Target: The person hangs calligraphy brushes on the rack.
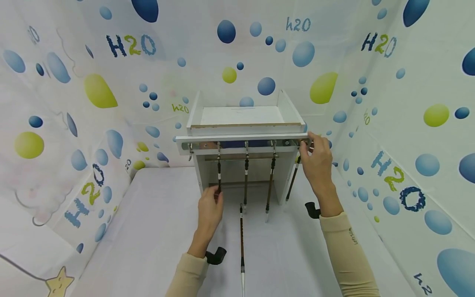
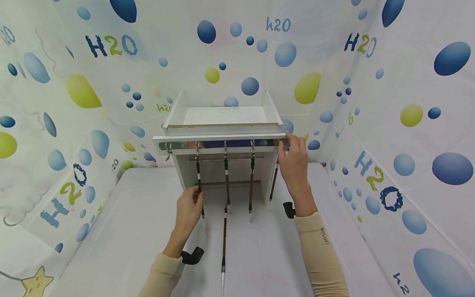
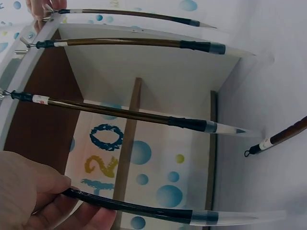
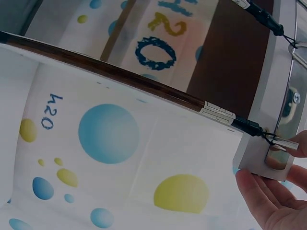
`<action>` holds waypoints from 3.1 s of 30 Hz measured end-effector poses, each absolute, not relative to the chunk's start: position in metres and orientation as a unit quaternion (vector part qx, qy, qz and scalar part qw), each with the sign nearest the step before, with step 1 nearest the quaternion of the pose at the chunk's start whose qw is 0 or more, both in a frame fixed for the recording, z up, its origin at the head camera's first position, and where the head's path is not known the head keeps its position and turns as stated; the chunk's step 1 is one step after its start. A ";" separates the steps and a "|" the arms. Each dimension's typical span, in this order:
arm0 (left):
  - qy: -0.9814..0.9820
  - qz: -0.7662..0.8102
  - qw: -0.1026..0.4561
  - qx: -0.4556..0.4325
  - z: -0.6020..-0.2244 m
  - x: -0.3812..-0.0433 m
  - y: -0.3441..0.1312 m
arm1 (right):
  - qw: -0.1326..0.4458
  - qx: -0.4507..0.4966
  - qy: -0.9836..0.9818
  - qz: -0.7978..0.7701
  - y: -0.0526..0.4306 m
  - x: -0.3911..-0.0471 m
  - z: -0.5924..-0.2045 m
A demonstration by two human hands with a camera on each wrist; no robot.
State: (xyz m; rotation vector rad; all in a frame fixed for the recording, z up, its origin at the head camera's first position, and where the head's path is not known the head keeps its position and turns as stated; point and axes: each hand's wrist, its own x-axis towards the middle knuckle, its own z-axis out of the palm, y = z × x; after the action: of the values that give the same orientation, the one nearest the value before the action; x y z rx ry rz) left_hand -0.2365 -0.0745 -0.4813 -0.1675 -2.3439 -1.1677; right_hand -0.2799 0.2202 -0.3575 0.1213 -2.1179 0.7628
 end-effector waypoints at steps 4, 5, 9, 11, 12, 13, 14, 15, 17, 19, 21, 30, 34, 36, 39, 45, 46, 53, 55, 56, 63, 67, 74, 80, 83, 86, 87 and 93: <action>-0.864 -0.431 0.252 -0.061 -0.485 -0.245 -0.073 | 0.429 0.047 -0.850 0.304 0.220 -0.281 -0.358; -0.864 -0.430 0.253 -0.062 -0.486 -0.247 -0.073 | 0.429 0.047 -0.850 0.304 0.220 -0.281 -0.359; -0.864 -0.431 0.253 -0.060 -0.488 -0.254 -0.072 | 0.428 0.045 -0.850 0.305 0.220 -0.281 -0.359; -0.865 -0.430 0.251 -0.058 -0.489 -0.257 -0.072 | 0.427 0.045 -0.850 0.305 0.220 -0.281 -0.359; -0.866 -0.430 0.248 -0.055 -0.490 -0.258 -0.071 | 0.427 0.045 -0.850 0.305 0.220 -0.281 -0.358; -0.866 -0.430 0.247 -0.055 -0.490 -0.259 -0.071 | 0.427 0.045 -0.850 0.304 0.220 -0.280 -0.358; -0.866 -0.431 0.246 -0.055 -0.490 -0.260 -0.071 | 0.426 0.045 -0.851 0.304 0.220 -0.280 -0.358; -0.867 -0.430 0.244 -0.053 -0.491 -0.261 -0.071 | 0.426 0.045 -0.851 0.305 0.220 -0.280 -0.358; -0.868 -0.431 0.242 -0.052 -0.491 -0.263 -0.072 | 0.425 0.045 -0.851 0.305 0.219 -0.280 -0.358; -0.870 -0.430 0.237 -0.051 -0.491 -0.264 -0.072 | 0.424 0.044 -0.852 0.305 0.219 -0.280 -0.358; -0.871 -0.429 0.233 -0.050 -0.492 -0.266 -0.074 | 0.423 0.043 -0.852 0.305 0.218 -0.280 -0.358; -0.871 -0.433 0.226 -0.053 -0.491 -0.267 -0.075 | 0.426 0.044 -0.851 0.305 0.219 -0.280 -0.360; -0.869 -0.437 0.225 -0.051 -0.489 -0.267 -0.075 | 0.427 0.045 -0.851 0.302 0.219 -0.280 -0.359; -0.868 -0.438 0.227 -0.052 -0.489 -0.267 -0.075 | 0.428 0.045 -0.851 0.301 0.219 -0.280 -0.359; -0.866 -0.441 0.230 -0.055 -0.488 -0.267 -0.075 | 0.429 0.048 -0.849 0.304 0.219 -0.279 -0.358; -0.863 -0.447 0.229 -0.055 -0.488 -0.264 -0.075 | 0.427 0.048 -0.849 0.307 0.220 -0.280 -0.359; -0.863 -0.448 0.227 -0.052 -0.487 -0.263 -0.076 | 0.428 0.048 -0.849 0.307 0.220 -0.280 -0.359; -0.845 -0.481 0.233 -0.017 -0.488 -0.242 -0.075 | 0.428 0.047 -0.849 0.306 0.220 -0.280 -0.357; -0.841 -0.488 0.234 -0.005 -0.490 -0.234 -0.074 | 0.427 0.046 -0.850 0.305 0.220 -0.280 -0.356; -0.842 -0.487 0.233 -0.002 -0.491 -0.229 -0.073 | 0.428 0.045 -0.850 0.305 0.220 -0.280 -0.356; -0.853 -0.486 0.189 0.027 -0.507 -0.205 -0.065 | 0.428 0.042 -0.851 0.302 0.220 -0.279 -0.354; -0.861 -0.489 0.131 0.055 -0.520 -0.196 -0.059 | 0.428 0.043 -0.850 0.303 0.220 -0.280 -0.355; -0.878 -0.471 0.071 0.057 -0.551 -0.186 -0.048 | 0.429 0.045 -0.849 0.305 0.219 -0.279 -0.356; -0.890 -0.452 0.047 0.049 -0.574 -0.183 -0.038 | 0.426 0.046 -0.849 0.310 0.219 -0.278 -0.356; -0.896 -0.441 0.043 0.042 -0.584 -0.181 -0.034 | 0.425 0.045 -0.849 0.310 0.219 -0.278 -0.357; -0.899 -0.434 0.043 0.035 -0.591 -0.180 -0.030 | 0.425 0.046 -0.849 0.309 0.219 -0.278 -0.357; -0.900 -0.432 0.045 0.034 -0.593 -0.180 -0.029 | 0.426 0.047 -0.849 0.308 0.219 -0.278 -0.358; -0.910 -0.409 0.056 0.026 -0.593 -0.178 -0.022 | 0.425 0.047 -0.850 0.309 0.219 -0.277 -0.358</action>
State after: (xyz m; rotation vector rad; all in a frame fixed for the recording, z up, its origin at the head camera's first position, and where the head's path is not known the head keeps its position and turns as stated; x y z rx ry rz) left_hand -0.1781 -0.0216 -0.5928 0.0775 -2.7633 -1.2415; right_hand -0.2772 0.2186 -0.3576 0.1171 -2.1246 0.7724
